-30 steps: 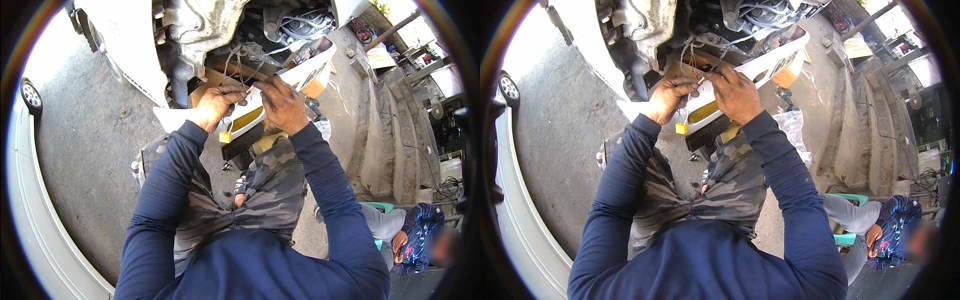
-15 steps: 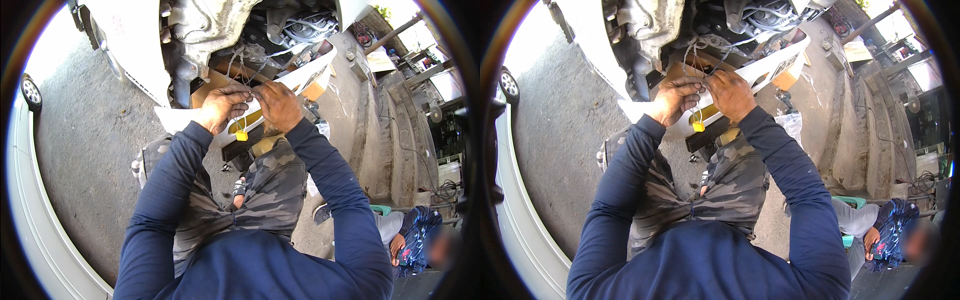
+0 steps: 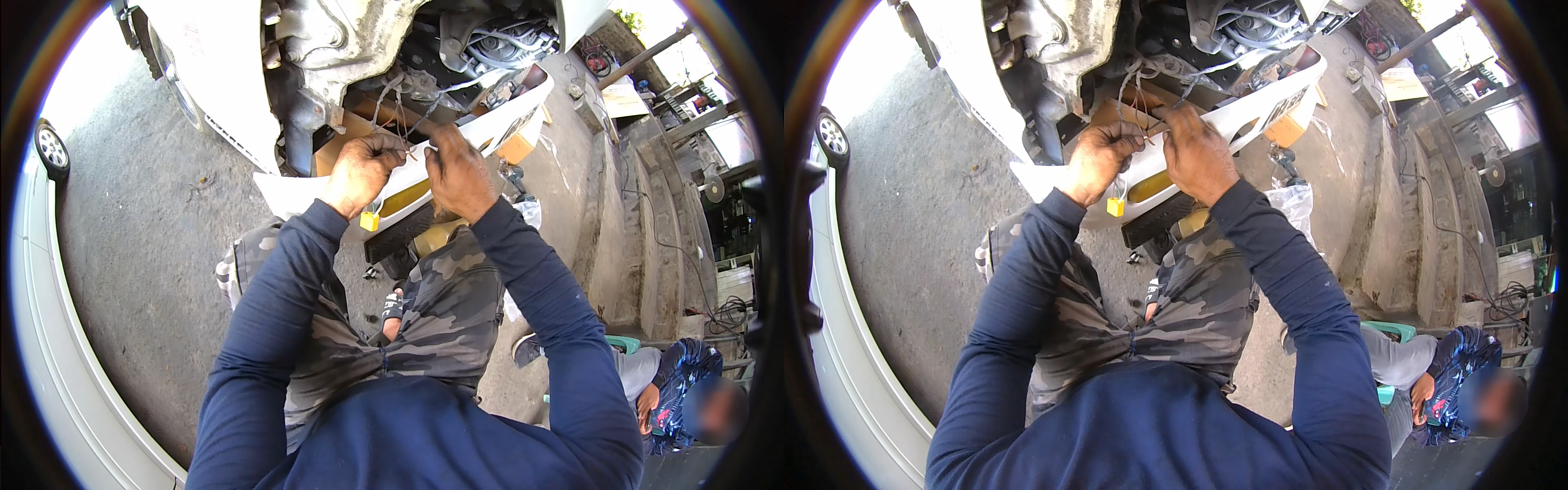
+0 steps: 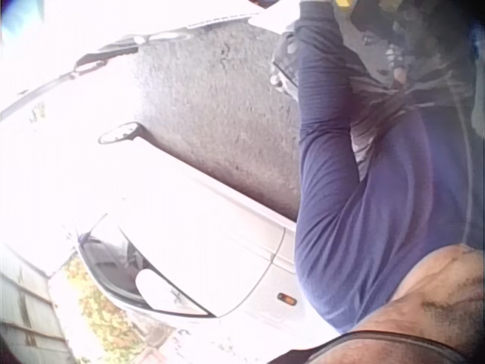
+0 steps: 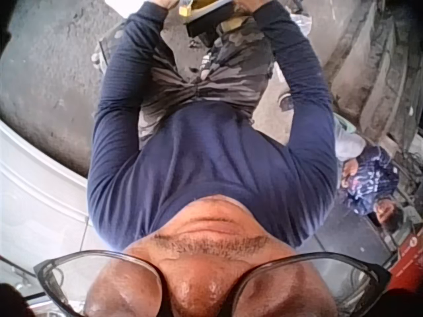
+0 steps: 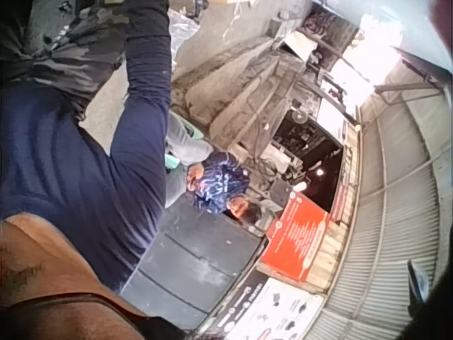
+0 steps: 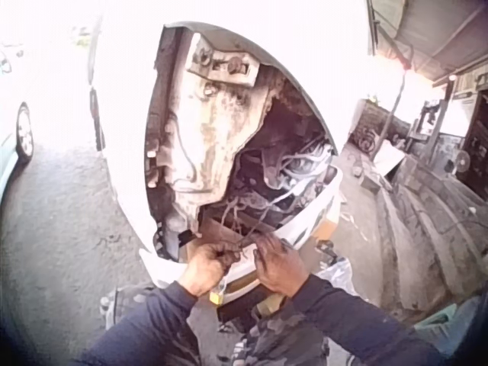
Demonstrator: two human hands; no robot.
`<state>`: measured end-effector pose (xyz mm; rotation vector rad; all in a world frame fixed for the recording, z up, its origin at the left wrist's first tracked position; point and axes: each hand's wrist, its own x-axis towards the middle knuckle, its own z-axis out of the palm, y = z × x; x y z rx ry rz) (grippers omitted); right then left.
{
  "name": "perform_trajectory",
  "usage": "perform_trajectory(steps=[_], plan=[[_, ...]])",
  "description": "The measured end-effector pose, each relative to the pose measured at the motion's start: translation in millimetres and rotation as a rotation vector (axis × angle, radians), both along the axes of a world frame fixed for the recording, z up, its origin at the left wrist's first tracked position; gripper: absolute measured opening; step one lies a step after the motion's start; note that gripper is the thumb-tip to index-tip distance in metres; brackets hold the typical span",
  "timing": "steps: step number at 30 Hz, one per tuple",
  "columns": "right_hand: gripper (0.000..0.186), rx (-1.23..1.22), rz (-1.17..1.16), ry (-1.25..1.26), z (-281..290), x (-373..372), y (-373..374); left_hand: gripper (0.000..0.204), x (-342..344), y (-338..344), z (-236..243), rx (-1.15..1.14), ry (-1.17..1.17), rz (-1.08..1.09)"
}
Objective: The person strips and twists wires at the front of a white car, then removes a headlight assembly from the bumper area and installs a new headlight unit into the vehicle.
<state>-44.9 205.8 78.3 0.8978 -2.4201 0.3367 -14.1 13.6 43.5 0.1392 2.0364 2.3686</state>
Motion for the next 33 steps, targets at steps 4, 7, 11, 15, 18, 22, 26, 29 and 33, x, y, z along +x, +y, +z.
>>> perform_trajectory(steps=[4,7,11,15,18,22,26,29,33], plan=[[0.023,0.364,0.207,0.233,13.7,-3.1,14.5,0.021,1.1,-0.9,3.2,0.003,-0.028,-0.046],[0.023,0.422,0.268,0.193,16.1,-5.9,12.2,0.020,1.5,-2.3,3.4,-0.050,0.009,-0.040],[0.012,-0.058,0.202,-0.266,-1.3,-3.7,-2.7,0.019,0.0,-2.3,0.0,-0.147,0.100,0.012],[0.019,-0.334,0.210,-0.622,-14.8,-5.5,-4.2,0.019,-1.1,1.5,-3.1,-0.146,0.109,0.063],[0.022,-0.278,0.107,-0.522,-12.7,-6.4,0.3,0.019,-2.0,0.4,-2.9,-0.138,0.100,0.036],[0.022,0.044,0.068,0.019,-0.4,-1.2,1.7,0.020,-1.8,-3.3,-2.3,-0.103,0.093,0.034],[0.022,0.332,0.186,0.223,10.7,-0.9,6.1,0.021,-3.8,-2.4,-3.8,-0.093,0.064,0.014],[0.017,0.326,0.247,0.244,5.2,-4.3,3.4,0.021,-4.0,-1.8,-5.5,-0.148,0.106,0.034],[0.016,-0.023,0.298,-0.297,-8.0,-8.1,-1.8,0.016,-3.4,-1.3,-6.2,-0.175,0.153,0.052]])
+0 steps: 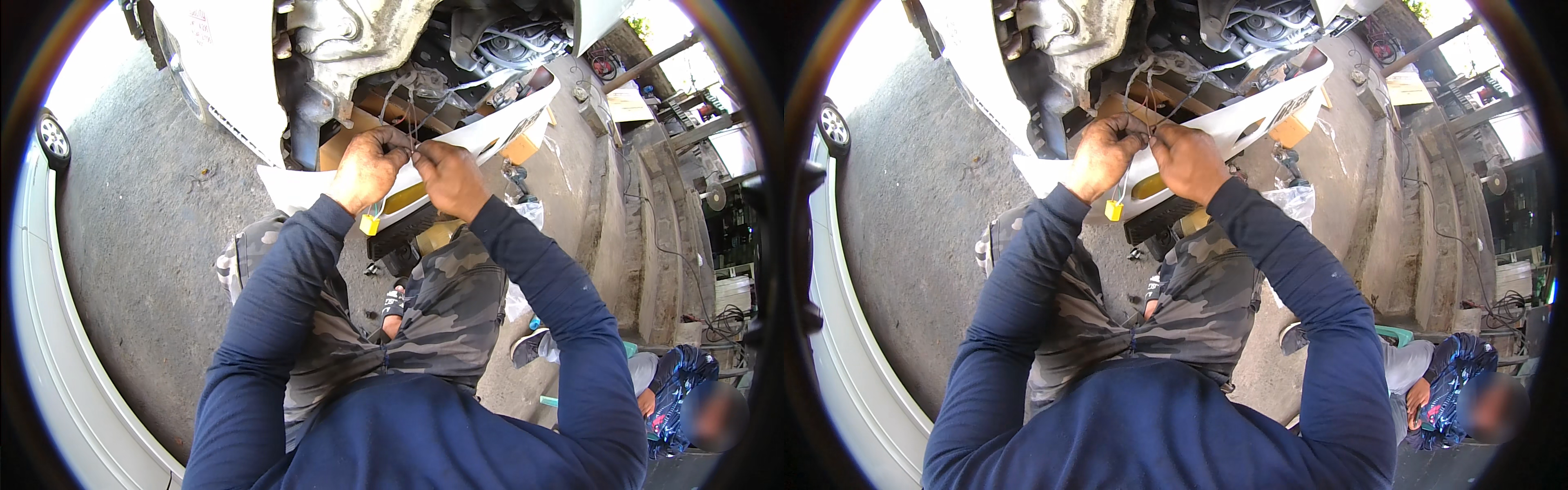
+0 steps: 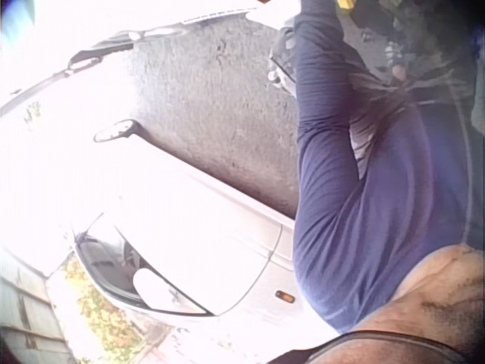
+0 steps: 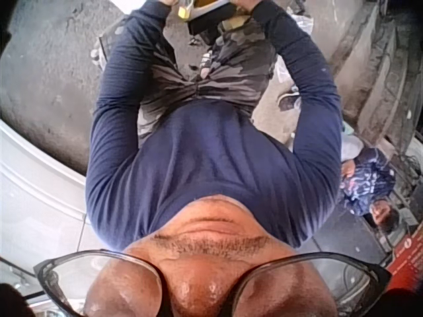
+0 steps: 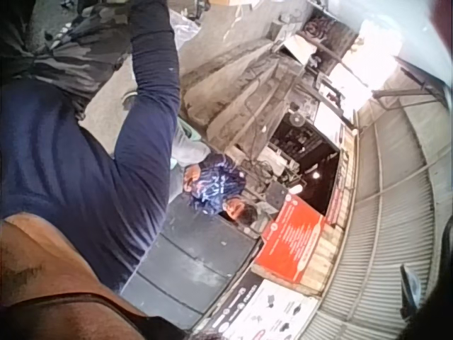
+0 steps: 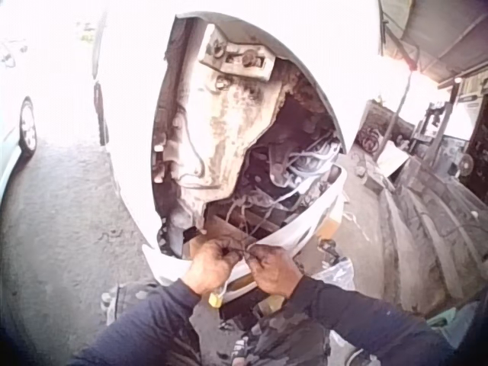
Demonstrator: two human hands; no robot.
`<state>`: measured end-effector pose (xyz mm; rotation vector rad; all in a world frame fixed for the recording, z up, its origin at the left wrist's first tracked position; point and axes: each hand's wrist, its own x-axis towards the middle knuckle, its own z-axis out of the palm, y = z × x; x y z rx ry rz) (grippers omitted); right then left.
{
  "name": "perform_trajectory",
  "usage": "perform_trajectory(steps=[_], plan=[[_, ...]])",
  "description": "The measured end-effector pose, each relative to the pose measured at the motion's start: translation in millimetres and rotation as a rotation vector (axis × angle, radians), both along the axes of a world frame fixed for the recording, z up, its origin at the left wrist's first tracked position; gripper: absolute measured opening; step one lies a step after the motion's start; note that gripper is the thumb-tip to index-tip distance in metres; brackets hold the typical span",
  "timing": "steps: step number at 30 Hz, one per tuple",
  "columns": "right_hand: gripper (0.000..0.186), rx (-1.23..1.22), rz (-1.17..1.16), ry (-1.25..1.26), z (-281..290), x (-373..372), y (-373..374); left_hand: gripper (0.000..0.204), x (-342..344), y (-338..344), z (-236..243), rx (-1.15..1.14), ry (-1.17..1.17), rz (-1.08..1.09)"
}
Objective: The person strips and twists wires at the front of a white car, then removes a headlight assembly from the bumper area and installs a new headlight unit into the vehicle.
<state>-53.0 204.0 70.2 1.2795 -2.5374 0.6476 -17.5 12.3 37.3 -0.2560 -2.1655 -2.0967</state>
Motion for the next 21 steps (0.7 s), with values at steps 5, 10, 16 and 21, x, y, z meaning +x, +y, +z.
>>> perform_trajectory(steps=[5,10,16,21], plan=[[0.025,-0.683,-0.218,-1.443,-0.6,0.2,0.3,0.015,-1.1,-1.1,1.6,0.164,-0.071,-0.056],[0.022,-0.011,-0.222,0.166,3.6,15.3,2.0,0.019,-0.8,-3.9,1.5,0.099,-0.084,-0.019],[0.022,0.311,-0.054,0.500,16.0,11.9,4.7,0.016,-1.9,0.3,-0.1,0.081,-0.055,-0.026],[0.019,-0.147,-0.240,-0.264,3.0,14.0,-8.8,0.021,0.6,1.3,-0.5,-0.013,0.001,0.026]])
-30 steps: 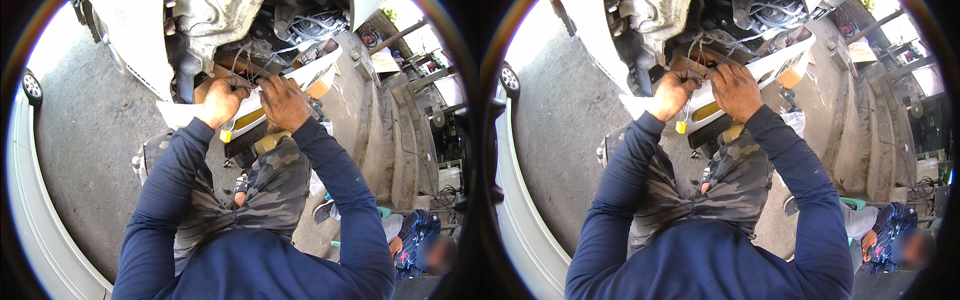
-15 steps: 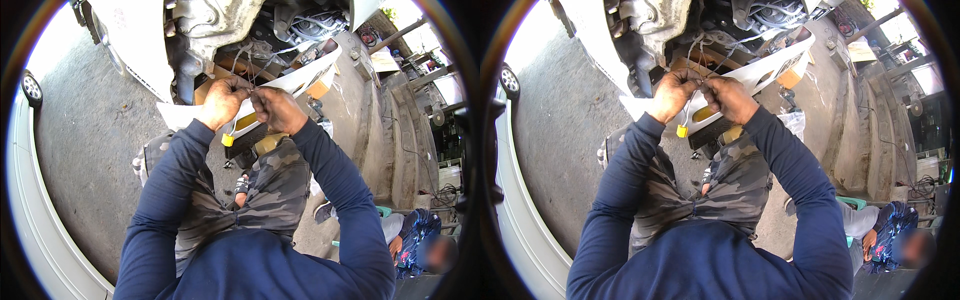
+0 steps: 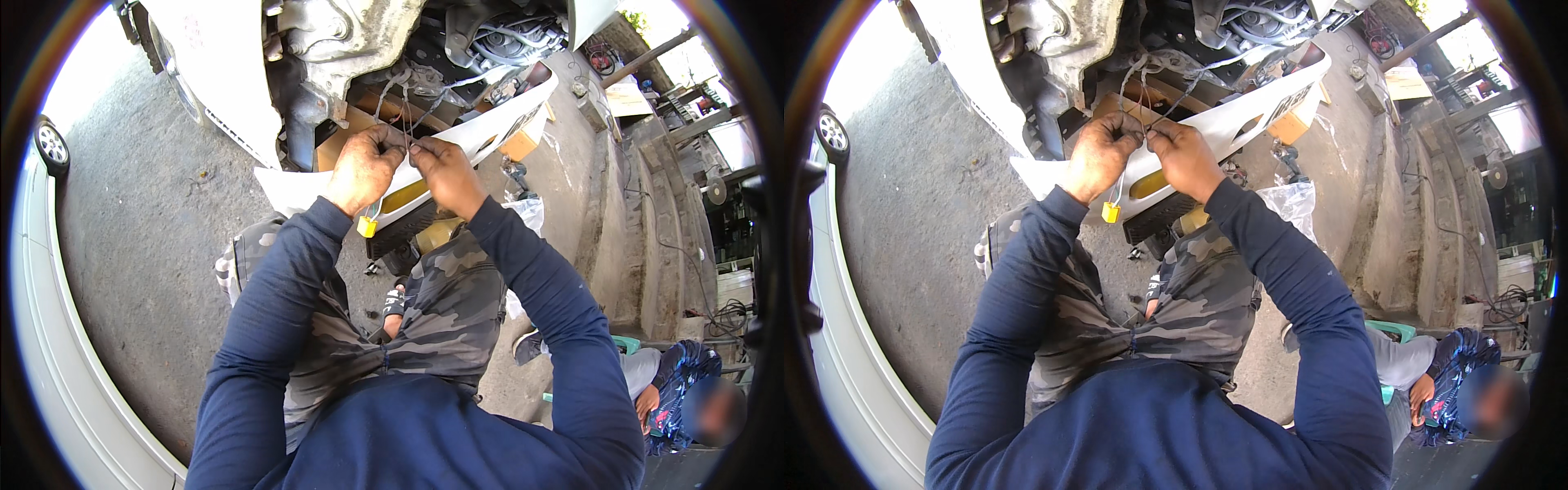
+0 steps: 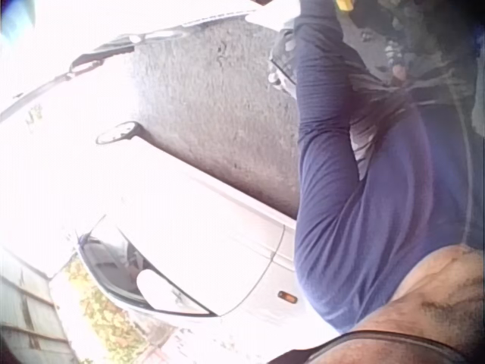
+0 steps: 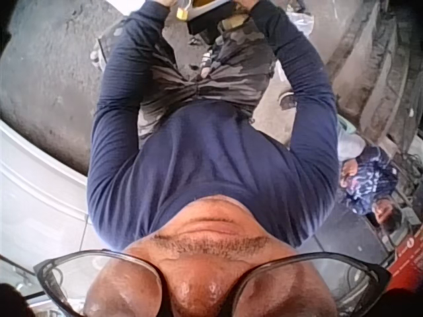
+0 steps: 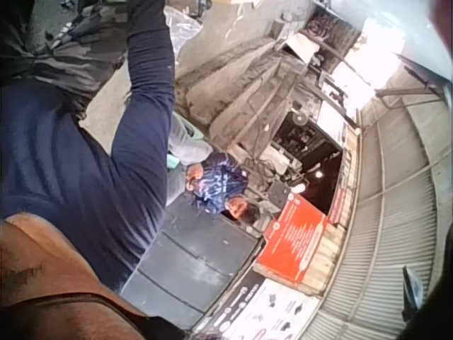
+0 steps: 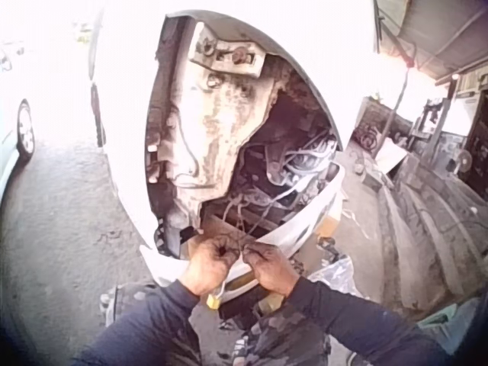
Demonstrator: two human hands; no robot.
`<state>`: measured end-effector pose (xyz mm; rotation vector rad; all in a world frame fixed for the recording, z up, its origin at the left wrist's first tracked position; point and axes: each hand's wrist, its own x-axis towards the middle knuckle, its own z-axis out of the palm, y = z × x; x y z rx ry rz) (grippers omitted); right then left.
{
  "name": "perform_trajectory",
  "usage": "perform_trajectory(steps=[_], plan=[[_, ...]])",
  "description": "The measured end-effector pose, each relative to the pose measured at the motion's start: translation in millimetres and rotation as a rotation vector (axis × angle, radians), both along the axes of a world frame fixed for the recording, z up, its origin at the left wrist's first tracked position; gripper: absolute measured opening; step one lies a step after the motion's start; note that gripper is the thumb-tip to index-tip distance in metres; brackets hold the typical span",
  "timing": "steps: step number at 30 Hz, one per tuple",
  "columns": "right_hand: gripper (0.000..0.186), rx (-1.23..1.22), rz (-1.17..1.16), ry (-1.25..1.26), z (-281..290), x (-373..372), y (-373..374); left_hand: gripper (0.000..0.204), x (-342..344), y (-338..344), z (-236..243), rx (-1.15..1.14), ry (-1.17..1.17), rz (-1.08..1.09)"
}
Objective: The person strips and twists wires at the front of a white car, then removes a headlight assembly from the bumper area and installs a new headlight unit into the vehicle.
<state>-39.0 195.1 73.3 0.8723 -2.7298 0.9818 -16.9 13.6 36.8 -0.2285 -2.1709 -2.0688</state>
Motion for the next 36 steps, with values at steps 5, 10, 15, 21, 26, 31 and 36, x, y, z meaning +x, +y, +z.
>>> perform_trajectory(steps=[5,10,15,21,26,31,36], plan=[[0.028,-0.284,-0.041,-0.533,2.2,-2.2,6.1,0.013,1.8,-1.0,4.2,0.076,-0.029,-0.023],[0.017,0.417,0.097,0.767,9.1,-0.4,15.6,0.013,1.5,-4.3,7.5,0.127,-0.055,-0.037],[0.029,0.481,0.207,0.758,9.9,-4.9,16.5,0.019,1.9,-3.1,7.9,0.121,-0.099,-0.058],[0.015,0.043,0.036,-0.005,-1.8,-6.7,2.5,0.018,2.4,-4.2,8.3,0.059,-0.063,-0.050],[0.017,0.098,0.139,-0.001,6.8,-9.2,8.4,0.017,0.9,-3.0,7.0,0.110,-0.099,-0.023],[0.020,0.486,0.107,0.726,14.8,-2.2,15.7,0.014,0.2,-1.9,4.9,0.079,-0.045,0.017],[0.018,0.503,0.242,0.757,15.2,-6.1,10.0,0.019,0.8,-3.0,6.2,0.003,-0.060,0.026]])
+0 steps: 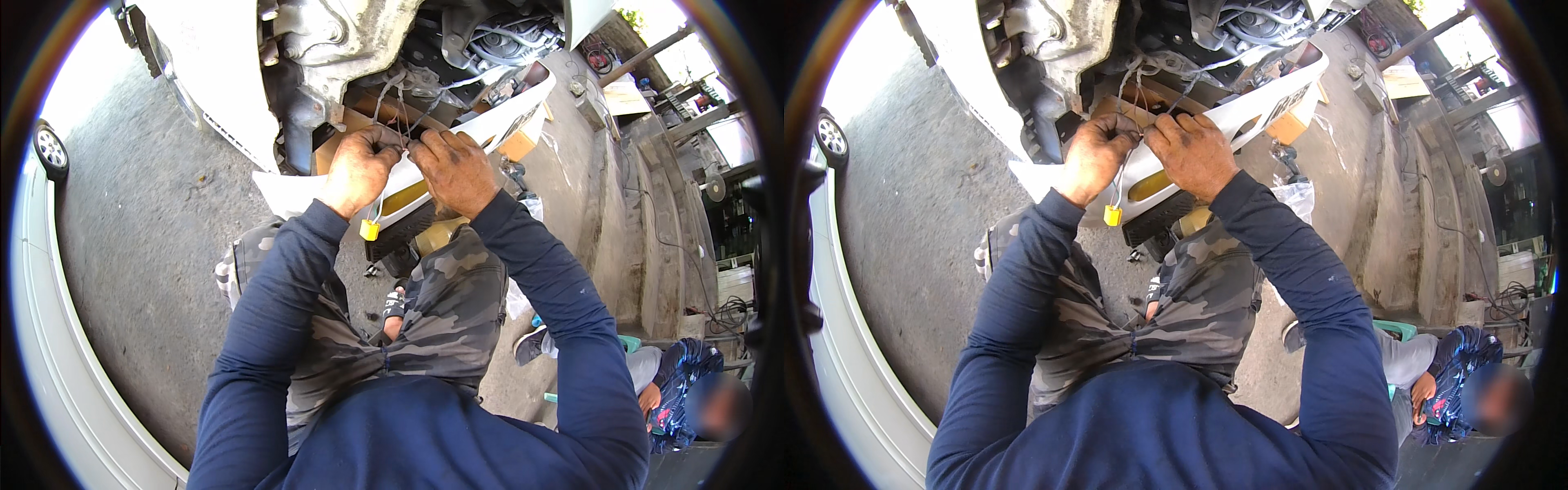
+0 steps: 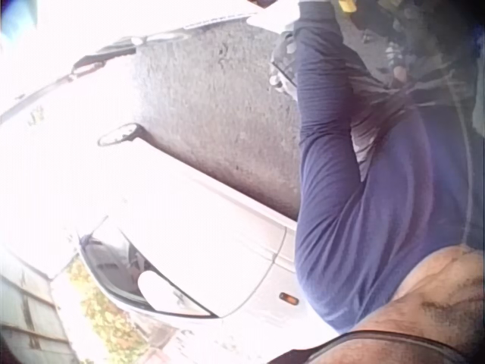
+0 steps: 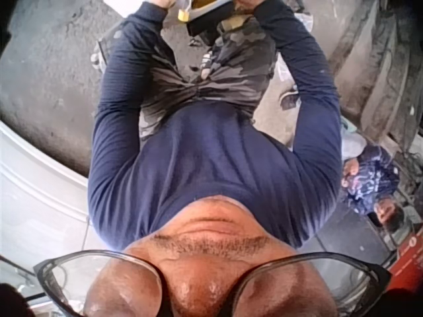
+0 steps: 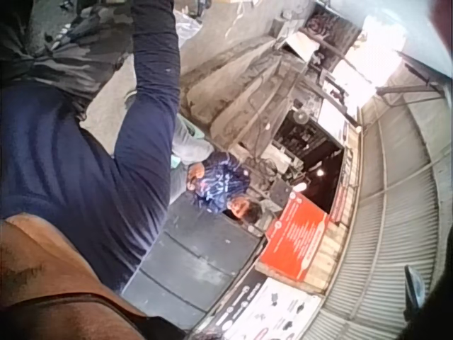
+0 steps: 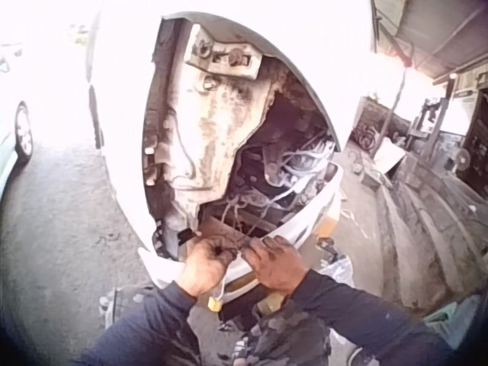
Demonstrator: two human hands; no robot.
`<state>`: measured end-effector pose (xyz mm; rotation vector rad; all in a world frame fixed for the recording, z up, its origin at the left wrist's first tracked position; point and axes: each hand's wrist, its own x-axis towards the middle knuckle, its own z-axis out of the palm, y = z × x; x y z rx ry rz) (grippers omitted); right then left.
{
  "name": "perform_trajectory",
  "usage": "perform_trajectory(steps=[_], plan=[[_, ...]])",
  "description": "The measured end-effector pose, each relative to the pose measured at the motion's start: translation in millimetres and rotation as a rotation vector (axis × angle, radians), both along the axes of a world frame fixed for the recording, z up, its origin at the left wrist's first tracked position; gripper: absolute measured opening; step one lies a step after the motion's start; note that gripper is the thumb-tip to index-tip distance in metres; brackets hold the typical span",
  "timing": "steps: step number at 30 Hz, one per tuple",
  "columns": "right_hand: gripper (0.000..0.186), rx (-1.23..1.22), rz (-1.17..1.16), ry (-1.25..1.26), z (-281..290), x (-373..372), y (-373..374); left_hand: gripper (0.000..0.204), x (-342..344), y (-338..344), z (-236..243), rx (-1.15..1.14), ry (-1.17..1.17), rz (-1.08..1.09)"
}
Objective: The person strips and twists wires at the front of a white car, then removes a headlight assembly from the bumper area and installs a new headlight unit into the vehicle.
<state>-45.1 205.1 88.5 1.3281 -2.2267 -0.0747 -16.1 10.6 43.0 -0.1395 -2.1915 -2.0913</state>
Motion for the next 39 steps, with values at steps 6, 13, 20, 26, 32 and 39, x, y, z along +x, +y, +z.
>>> perform_trajectory(steps=[6,13,20,26,32,39], plan=[[0.023,-0.598,-0.259,-0.935,-6.2,4.9,-12.5,0.019,4.2,1.4,3.2,0.026,0.004,-0.026],[0.018,-0.279,-0.206,-0.276,-0.4,7.2,-1.2,0.016,1.5,-0.8,1.4,0.027,0.050,0.012],[0.017,0.016,0.028,0.132,-6.3,-8.6,7.5,0.017,3.3,1.5,3.6,0.101,-0.001,-0.010],[0.012,-0.556,-0.133,-0.952,-27.9,-6.1,-6.7,0.019,4.2,-1.1,5.8,-0.010,-0.003,-0.009],[0.016,-0.492,-0.264,-0.748,-21.9,0.7,-0.2,0.015,0.0,0.1,1.1,0.064,0.036,0.002],[0.026,-0.020,-0.093,-0.132,-4.9,0.3,9.3,0.019,2.4,0.5,3.1,0.029,-0.011,0.013]])
